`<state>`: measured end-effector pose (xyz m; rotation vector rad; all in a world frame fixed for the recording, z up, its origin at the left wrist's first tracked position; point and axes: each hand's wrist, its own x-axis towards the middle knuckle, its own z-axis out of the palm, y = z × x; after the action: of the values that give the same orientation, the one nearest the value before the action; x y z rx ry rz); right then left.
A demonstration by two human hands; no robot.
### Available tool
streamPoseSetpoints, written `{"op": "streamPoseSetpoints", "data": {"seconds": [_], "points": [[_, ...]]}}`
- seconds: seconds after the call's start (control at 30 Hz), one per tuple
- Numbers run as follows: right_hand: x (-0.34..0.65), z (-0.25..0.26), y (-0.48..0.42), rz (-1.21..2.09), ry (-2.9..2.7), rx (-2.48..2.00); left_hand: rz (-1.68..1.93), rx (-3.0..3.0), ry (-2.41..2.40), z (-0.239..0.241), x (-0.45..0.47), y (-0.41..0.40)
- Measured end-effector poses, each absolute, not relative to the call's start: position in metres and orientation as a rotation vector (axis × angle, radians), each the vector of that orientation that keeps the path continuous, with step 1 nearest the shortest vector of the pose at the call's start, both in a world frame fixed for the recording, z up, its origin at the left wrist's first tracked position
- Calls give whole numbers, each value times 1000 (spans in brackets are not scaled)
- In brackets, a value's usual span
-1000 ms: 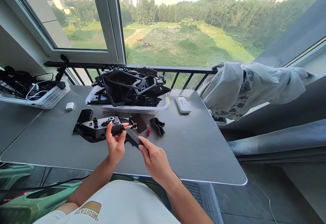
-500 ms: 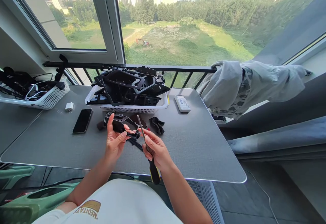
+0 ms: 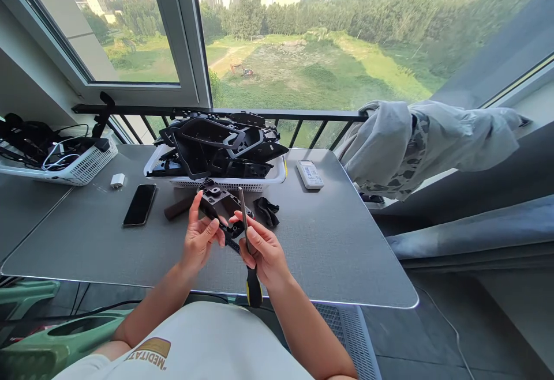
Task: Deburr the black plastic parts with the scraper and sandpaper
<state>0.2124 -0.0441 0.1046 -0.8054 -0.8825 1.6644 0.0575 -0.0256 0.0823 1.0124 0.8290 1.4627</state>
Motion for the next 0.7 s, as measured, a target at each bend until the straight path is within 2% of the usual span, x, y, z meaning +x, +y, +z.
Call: {"op": "streamPoseSetpoints", "data": {"seconds": [0.23,0.7], "points": [[208,101,-50,1442,-979,-882,1771,1351,1176,86,58,-36],[203,91,-63,1196,-1159,-895,1839,1824,1294,97,59,-41]]}}
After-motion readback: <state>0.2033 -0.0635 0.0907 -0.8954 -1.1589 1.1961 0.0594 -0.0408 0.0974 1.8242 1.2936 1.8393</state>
